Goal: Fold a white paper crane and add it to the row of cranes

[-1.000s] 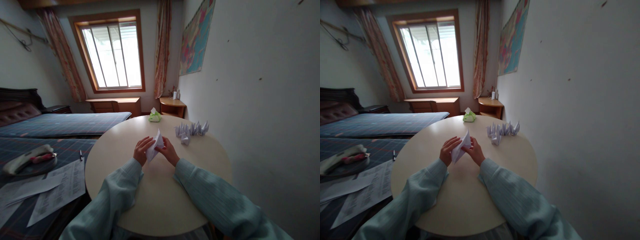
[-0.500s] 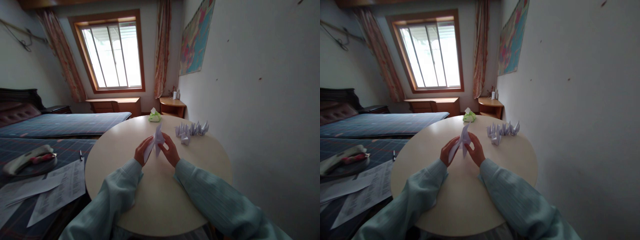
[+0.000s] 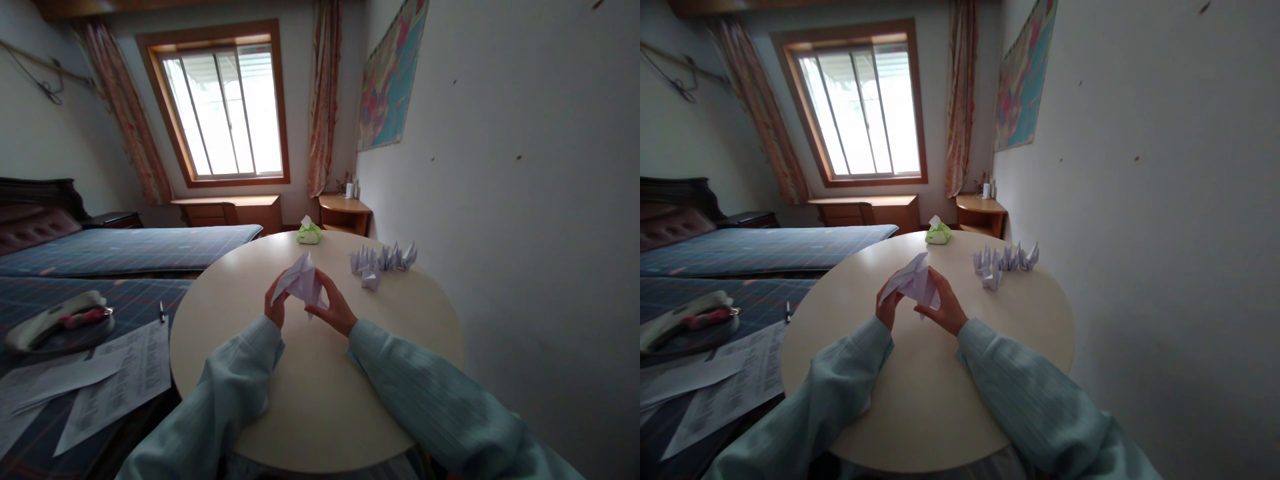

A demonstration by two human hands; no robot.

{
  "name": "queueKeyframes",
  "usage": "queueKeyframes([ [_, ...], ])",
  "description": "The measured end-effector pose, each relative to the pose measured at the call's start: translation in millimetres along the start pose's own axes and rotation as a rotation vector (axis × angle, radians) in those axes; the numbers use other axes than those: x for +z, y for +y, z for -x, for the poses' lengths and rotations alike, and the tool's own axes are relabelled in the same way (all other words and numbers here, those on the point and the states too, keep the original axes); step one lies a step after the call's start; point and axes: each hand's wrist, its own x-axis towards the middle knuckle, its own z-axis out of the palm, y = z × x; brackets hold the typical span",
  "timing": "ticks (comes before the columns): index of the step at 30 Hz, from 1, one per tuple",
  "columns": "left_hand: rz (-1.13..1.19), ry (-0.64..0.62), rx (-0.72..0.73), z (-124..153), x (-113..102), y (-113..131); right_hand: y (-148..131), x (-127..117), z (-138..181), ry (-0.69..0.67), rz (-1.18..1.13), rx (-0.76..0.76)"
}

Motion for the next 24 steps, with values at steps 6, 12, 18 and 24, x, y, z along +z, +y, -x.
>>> queueKeyframes([
  [6,0.231,0.063,-0.205,-8,-1,-12,10,5,1,0.065,-0.003,0.087],
  [12,0.267,0.063,-0.272,-8,0,-10,14,3,-1,0.138,0.103,0.085],
  [18,0.249,0.078,-0.266,-12,-3,-12,14,3,0,0.232,0.080,0.145],
  [24,0.202,0.061,-0.236,-16,-10,-21,16,4,0,0.266,0.038,0.172],
])
